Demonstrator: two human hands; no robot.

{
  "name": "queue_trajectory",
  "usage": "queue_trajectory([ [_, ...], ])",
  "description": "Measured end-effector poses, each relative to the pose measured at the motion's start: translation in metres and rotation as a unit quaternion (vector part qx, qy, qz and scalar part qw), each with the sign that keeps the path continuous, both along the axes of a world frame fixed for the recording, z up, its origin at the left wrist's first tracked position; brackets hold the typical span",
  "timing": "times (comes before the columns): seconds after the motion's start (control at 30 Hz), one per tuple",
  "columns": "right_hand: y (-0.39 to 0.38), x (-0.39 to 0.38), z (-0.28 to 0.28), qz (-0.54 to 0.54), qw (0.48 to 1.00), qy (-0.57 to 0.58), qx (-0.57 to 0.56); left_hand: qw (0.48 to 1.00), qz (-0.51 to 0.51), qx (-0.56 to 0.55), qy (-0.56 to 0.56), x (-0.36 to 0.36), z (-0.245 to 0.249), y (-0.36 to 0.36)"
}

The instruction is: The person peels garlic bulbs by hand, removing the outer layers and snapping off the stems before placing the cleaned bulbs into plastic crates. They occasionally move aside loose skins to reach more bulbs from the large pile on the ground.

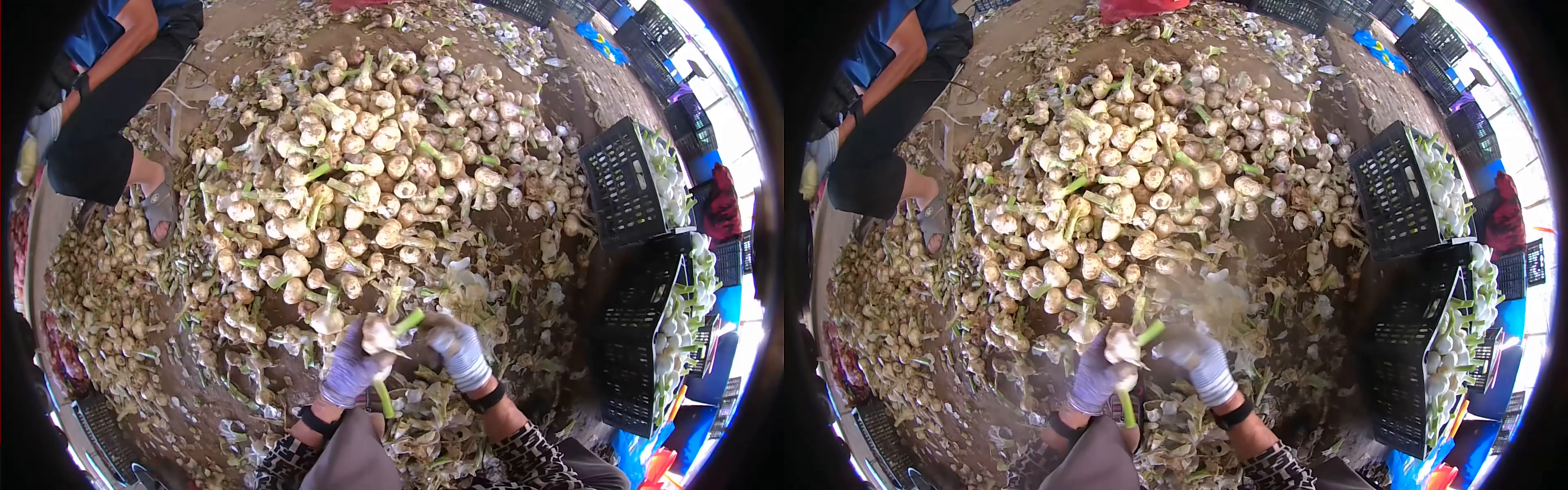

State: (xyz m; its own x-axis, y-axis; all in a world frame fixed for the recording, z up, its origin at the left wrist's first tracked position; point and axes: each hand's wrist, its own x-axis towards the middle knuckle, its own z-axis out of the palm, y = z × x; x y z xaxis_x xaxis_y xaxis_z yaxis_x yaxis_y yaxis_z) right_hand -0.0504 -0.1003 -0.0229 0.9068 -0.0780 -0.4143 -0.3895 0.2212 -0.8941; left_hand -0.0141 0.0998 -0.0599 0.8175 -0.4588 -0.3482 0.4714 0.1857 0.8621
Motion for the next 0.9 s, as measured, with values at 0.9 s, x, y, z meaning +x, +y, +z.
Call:
queue_trajectory([
  [0.9,-0.007,0.015,0.018,-0.152,0.982,0.097,0.05,0.785,-0.38,0.235,-0.43,0.003,0.028,-0.009],
])
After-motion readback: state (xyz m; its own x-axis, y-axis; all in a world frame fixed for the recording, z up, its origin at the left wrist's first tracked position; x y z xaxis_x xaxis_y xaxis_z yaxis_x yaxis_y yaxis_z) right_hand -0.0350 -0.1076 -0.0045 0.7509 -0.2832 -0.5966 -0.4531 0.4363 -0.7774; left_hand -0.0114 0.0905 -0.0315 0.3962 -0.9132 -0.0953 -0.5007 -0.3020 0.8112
